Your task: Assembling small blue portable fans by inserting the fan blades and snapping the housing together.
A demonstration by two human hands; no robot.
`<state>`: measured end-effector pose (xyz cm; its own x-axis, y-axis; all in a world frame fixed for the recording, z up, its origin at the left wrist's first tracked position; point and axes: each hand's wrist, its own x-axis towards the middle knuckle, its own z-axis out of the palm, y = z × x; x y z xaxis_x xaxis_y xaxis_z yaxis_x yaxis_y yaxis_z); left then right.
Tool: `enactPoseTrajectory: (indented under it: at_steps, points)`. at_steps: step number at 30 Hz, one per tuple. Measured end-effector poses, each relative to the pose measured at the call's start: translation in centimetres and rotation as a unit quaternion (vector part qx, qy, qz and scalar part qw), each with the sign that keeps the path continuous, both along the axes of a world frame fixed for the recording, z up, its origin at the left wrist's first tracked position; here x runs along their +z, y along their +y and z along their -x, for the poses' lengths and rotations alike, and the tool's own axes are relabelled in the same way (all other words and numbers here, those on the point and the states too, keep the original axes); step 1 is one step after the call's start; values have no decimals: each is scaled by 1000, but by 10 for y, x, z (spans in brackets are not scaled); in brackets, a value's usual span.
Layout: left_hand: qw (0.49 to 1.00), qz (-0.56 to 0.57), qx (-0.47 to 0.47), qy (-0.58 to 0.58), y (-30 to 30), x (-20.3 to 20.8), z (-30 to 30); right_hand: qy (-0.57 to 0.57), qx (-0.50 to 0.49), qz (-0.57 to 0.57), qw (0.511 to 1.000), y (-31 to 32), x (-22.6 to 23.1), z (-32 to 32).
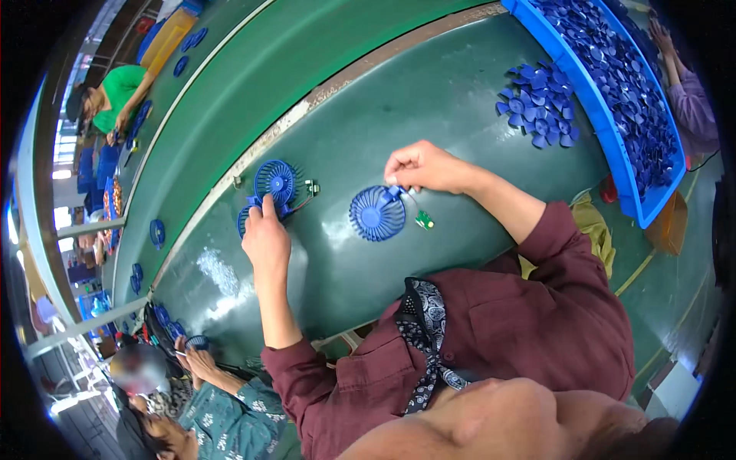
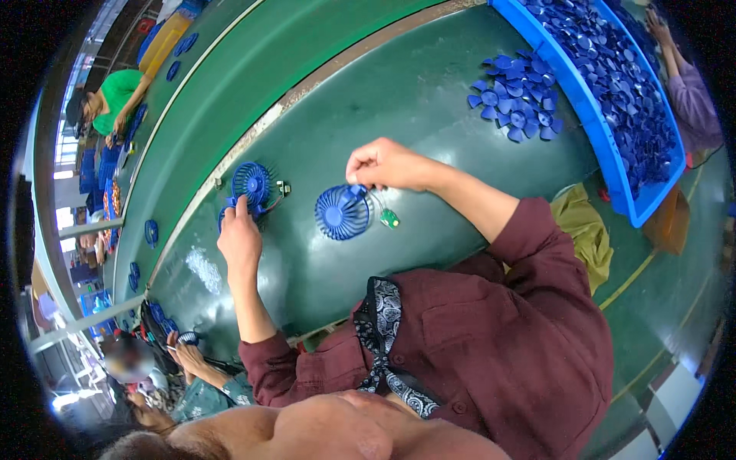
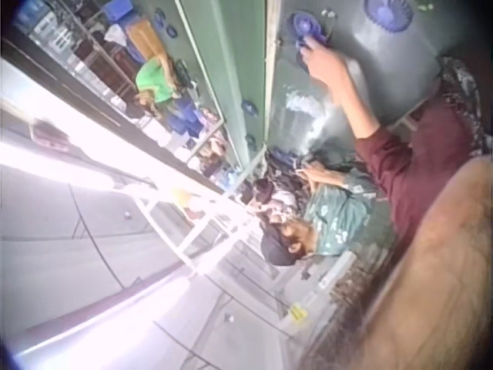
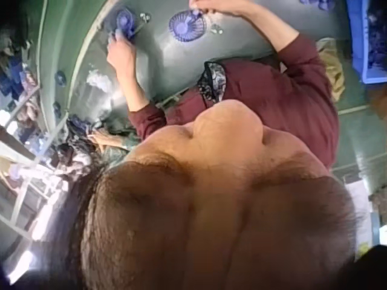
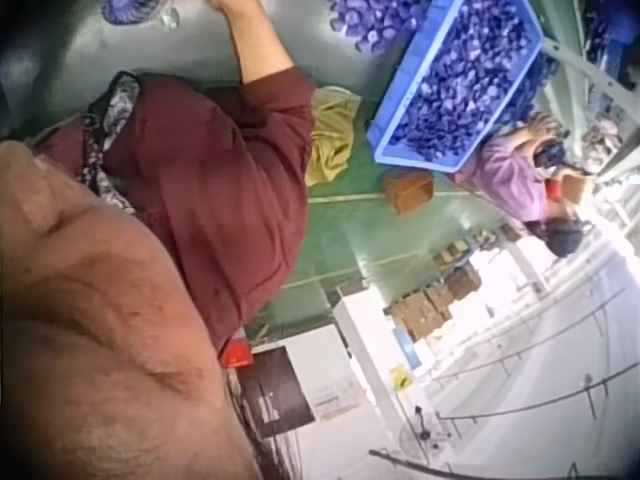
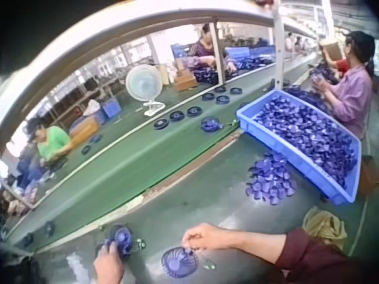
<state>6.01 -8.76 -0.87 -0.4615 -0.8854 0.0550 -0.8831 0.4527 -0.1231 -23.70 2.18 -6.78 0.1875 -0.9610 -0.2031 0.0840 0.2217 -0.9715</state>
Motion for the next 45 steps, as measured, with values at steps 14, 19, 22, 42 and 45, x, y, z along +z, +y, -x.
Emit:
enactPoseTrajectory:
  at_steps: [14,19,22,42,45]
  points:
    - [953,-116,-232,154,95,-11,87,725,-256,161,619,38,44,178]
    - [897,-208,-209,330,83,-18,75,725,-177,-7,666,55,30,227]
    - [539,-513,-73,664,74,-26,67,729,-209,30,651,58,25,218]
    - [185,-621,-88,757,64,-47,52,51,-149,172,972,-4,51,-59]
    - [264,-620,-71,736,62,-49,54,45,-150,170,973,-4,44,-55]
